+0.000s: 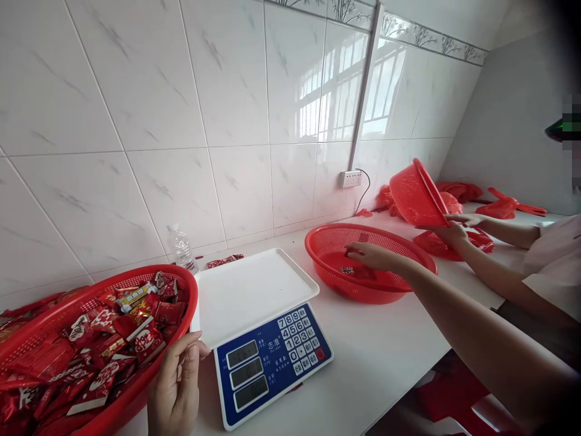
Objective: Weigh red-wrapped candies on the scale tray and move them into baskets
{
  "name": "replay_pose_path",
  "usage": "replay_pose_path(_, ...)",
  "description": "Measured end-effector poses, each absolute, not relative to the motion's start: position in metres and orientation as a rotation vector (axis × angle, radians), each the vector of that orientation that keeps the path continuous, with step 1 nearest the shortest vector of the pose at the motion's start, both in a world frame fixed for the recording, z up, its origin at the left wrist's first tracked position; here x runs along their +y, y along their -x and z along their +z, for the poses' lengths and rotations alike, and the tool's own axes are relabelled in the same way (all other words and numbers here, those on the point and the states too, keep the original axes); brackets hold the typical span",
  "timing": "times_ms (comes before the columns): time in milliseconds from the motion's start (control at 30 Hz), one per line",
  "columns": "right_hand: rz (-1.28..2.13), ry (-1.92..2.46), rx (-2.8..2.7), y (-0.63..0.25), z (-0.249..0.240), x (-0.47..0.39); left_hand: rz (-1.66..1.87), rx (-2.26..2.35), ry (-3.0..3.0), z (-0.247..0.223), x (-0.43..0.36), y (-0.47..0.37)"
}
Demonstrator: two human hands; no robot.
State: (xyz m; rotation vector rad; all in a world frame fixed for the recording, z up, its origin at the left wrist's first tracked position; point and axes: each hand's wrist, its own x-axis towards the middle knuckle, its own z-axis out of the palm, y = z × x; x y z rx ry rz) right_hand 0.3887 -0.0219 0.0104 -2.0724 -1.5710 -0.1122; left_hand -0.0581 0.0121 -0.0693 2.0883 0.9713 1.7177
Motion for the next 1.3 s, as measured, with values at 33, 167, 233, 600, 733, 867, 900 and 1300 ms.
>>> replay_pose_path(33,-0.104,2.095,-1.591,-0.388,0.010,-0.022,1.712,0.981,-2.077,-0.069,0.012,0.058)
replay_pose_path(167,-0.072,2.172,-1.621,-0.369,0.011,-0.019,1.704,0.983,-2.074,-0.070,0.012,0.057)
replay_pose_path(233,-0.080,2.132,-1.670,-0.347,0.010,-0.018,1.709,0.965,-2.077,-0.069,0.010,0.056)
replay_pose_path(600,-0.054,1.445,-2.065,-0.187,-0.046,-0.013,1.701,0.909,-1.987,-0.075,0.007,0.051)
replay_pose_path(733,-0.221,1.316,-2.085,-0.168,-0.056,-0.015,1.677,0.940,-2.030,-0.069,0.002,0.050)
replay_pose_path(867,-0.340,1.211,-2.056,-0.170,-0.064,-0.016,1.495,1.033,-2.094,-0.036,-0.001,0.056)
replay_pose_path(900,-0.351,1.199,-2.043,-0.172,-0.066,-0.017,1.418,1.066,-2.109,-0.025,0.002,0.061)
replay_pose_path(1300,-0.214,1.134,-1.972,-0.177,-0.068,-0.017,-0.240,1.447,-2.316,0.008,0.080,0.126)
